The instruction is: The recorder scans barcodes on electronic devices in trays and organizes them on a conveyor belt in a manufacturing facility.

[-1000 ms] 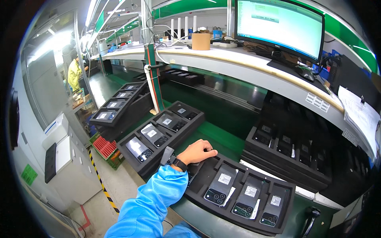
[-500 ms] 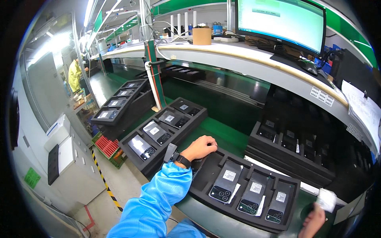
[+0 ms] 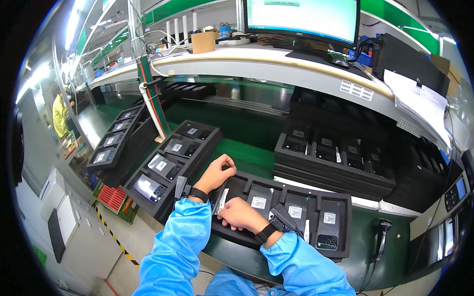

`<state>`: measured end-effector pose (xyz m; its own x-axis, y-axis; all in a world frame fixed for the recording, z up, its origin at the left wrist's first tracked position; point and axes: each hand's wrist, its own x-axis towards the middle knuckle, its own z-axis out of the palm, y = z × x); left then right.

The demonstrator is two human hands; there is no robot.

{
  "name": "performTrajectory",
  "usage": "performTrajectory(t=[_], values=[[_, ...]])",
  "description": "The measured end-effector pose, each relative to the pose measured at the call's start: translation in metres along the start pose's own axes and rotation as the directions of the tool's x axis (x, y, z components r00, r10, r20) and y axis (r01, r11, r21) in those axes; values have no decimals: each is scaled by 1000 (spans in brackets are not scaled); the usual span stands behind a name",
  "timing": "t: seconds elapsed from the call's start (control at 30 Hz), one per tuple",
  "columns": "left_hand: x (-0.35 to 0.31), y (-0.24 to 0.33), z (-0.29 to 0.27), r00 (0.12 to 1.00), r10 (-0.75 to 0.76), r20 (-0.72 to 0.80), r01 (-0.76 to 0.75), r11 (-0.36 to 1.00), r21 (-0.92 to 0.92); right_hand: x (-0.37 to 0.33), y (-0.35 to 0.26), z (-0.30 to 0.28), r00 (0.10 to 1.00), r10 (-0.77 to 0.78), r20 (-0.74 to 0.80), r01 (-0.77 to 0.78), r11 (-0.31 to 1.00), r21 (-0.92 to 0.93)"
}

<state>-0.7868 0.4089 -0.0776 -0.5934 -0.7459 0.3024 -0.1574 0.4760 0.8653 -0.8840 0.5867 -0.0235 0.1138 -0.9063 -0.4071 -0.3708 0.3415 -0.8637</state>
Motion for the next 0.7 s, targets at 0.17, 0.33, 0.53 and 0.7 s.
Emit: performTrajectory(t=[0.17,0.33,0.53,0.7], values=[[-11,26,7,995,-90,32,74,937,340,-36,19,-23,994,-9,-106,-5,990,-138],[-15,32,13,997,27,72,-69,740,670,-125,78,-64,728,-84,-681,91,996,-26],[-47,25,-7,994,104,21,-104,913,393,-226,169,-63,165,-250,-954,-177,944,-278],[-128,41,-26,990,-140,18,141,979,-147,-243,181,-34,354,138,-925,-10,990,144]])
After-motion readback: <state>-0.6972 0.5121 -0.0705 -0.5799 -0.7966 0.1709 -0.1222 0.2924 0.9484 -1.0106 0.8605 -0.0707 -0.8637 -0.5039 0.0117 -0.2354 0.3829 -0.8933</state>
